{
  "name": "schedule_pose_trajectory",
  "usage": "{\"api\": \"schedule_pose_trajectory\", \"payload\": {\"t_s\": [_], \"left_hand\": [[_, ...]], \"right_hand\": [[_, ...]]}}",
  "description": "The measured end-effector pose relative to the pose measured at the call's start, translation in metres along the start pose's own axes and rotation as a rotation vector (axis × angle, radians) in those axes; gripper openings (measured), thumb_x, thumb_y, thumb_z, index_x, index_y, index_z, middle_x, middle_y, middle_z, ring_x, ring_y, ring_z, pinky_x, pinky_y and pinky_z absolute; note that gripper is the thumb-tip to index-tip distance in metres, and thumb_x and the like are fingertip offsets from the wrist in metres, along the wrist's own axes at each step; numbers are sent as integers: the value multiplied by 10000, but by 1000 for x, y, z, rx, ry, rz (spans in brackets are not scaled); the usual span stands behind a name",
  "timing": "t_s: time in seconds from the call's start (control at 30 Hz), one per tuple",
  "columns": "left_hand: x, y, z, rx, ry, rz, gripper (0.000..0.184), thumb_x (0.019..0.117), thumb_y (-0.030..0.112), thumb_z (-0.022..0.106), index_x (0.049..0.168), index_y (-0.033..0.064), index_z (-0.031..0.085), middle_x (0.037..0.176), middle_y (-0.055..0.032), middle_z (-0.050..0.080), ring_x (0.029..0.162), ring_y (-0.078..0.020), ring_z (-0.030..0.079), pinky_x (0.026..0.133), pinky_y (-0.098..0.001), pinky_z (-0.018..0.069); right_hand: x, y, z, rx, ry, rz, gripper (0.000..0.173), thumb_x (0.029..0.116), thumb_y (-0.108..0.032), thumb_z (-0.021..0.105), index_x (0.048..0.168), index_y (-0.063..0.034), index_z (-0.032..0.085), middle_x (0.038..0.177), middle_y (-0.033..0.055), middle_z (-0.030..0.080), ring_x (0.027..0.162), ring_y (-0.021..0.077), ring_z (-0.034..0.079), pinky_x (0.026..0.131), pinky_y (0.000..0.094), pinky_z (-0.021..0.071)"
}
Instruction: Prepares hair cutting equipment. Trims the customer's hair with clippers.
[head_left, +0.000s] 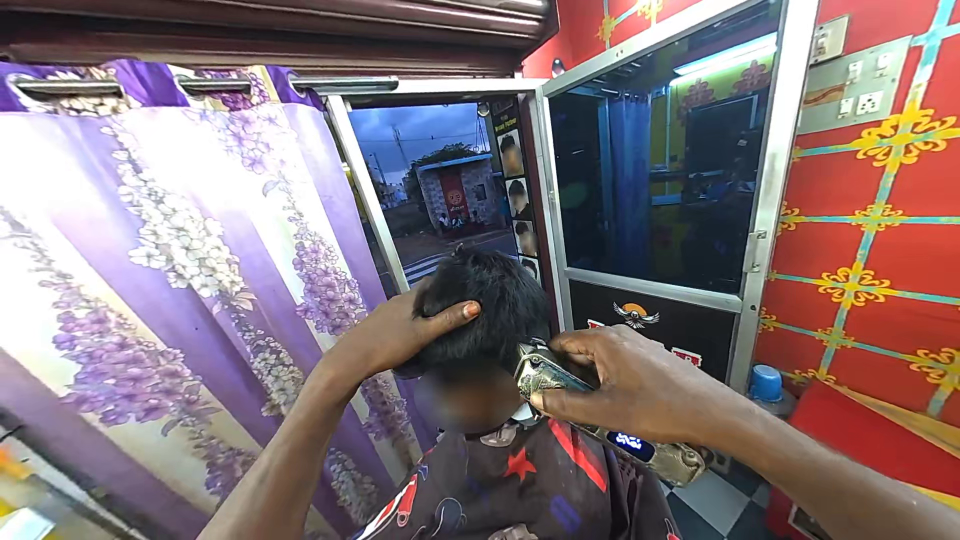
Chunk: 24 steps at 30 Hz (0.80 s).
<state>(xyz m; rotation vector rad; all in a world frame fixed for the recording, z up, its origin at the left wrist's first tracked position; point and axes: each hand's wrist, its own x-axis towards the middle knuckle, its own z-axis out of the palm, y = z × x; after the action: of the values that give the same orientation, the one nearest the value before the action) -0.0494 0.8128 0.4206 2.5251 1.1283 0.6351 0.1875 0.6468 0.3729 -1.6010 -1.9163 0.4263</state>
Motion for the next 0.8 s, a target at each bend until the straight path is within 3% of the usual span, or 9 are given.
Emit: {"api": "schedule_pose_trajectory", "payload": {"t_s": [0.1, 0.2, 0.27, 0.33, 0.4, 0.47, 0.6, 0.8], "left_hand": [[1, -3, 1, -1, 2, 6, 782, 893, 750, 541, 1432, 184, 523, 1153, -131, 700, 1081, -302, 675, 915, -627, 508], [1, -5, 1, -1, 3, 9, 777, 897, 747, 536, 1435, 188, 520, 1159, -132, 698, 1084, -302, 675, 921, -625, 508], [1, -7, 1, -5, 1, 20, 775, 905, 736, 536, 1456, 192, 505, 1189, -136, 690, 1114, -301, 664, 940, -624, 497], [1, -8, 1, -1, 11, 29, 780, 895, 753, 530, 1452, 208, 511, 1175, -117, 699, 1097, -279, 673, 925, -610, 511], [1, -8, 2, -5, 8, 27, 786, 894, 755, 532, 1450, 201, 508, 1152, -121, 702, 1075, -285, 679, 908, -610, 516], [1, -8, 2, -10, 7, 21, 783, 890, 755, 540, 1452, 211, 510, 1159, -124, 702, 1086, -295, 676, 912, -622, 510], [2, -6, 2, 10, 14, 19, 797, 882, 773, 529, 1437, 200, 521, 1177, -128, 695, 1110, -304, 666, 923, -633, 499], [-3, -2, 3, 14, 21, 7, 828, 855, 815, 517, 1447, 236, 511, 1169, -123, 700, 1105, -307, 669, 919, -636, 500]], "right_hand": [[-6, -14, 15, -165, 111, -27, 442, 898, -615, 670, 1058, -203, 677, 786, -69, 648, 718, 58, 632, 646, 311, 532], [-15, 1, 43, -396, 383, -414, 503, 939, -575, 624, 1184, -138, 666, 829, -4, 682, 695, 148, 678, 560, 368, 563], [-23, 13, 48, -481, 464, -540, 549, 962, -546, 603, 1278, -99, 645, 867, 30, 704, 664, 174, 678, 512, 367, 543], [-32, 20, 42, -428, 491, -391, 502, 943, -559, 616, 1214, -141, 682, 850, -10, 706, 672, 140, 677, 529, 365, 559], [-35, 23, 23, -270, 372, -106, 450, 905, -601, 638, 1106, -203, 694, 802, -60, 673, 695, 88, 652, 603, 352, 559], [-27, 26, 6, -172, 232, 69, 444, 886, -621, 660, 1084, -226, 705, 806, -82, 673, 721, 53, 650, 654, 315, 560], [-16, 21, -1, -120, 119, 85, 430, 903, -604, 673, 1060, -206, 703, 808, -80, 673, 724, 36, 641, 654, 288, 544], [-16, -4, 10, -209, 147, 82, 438, 889, -637, 657, 1048, -231, 698, 780, -92, 651, 715, 38, 631, 642, 296, 529]]}}
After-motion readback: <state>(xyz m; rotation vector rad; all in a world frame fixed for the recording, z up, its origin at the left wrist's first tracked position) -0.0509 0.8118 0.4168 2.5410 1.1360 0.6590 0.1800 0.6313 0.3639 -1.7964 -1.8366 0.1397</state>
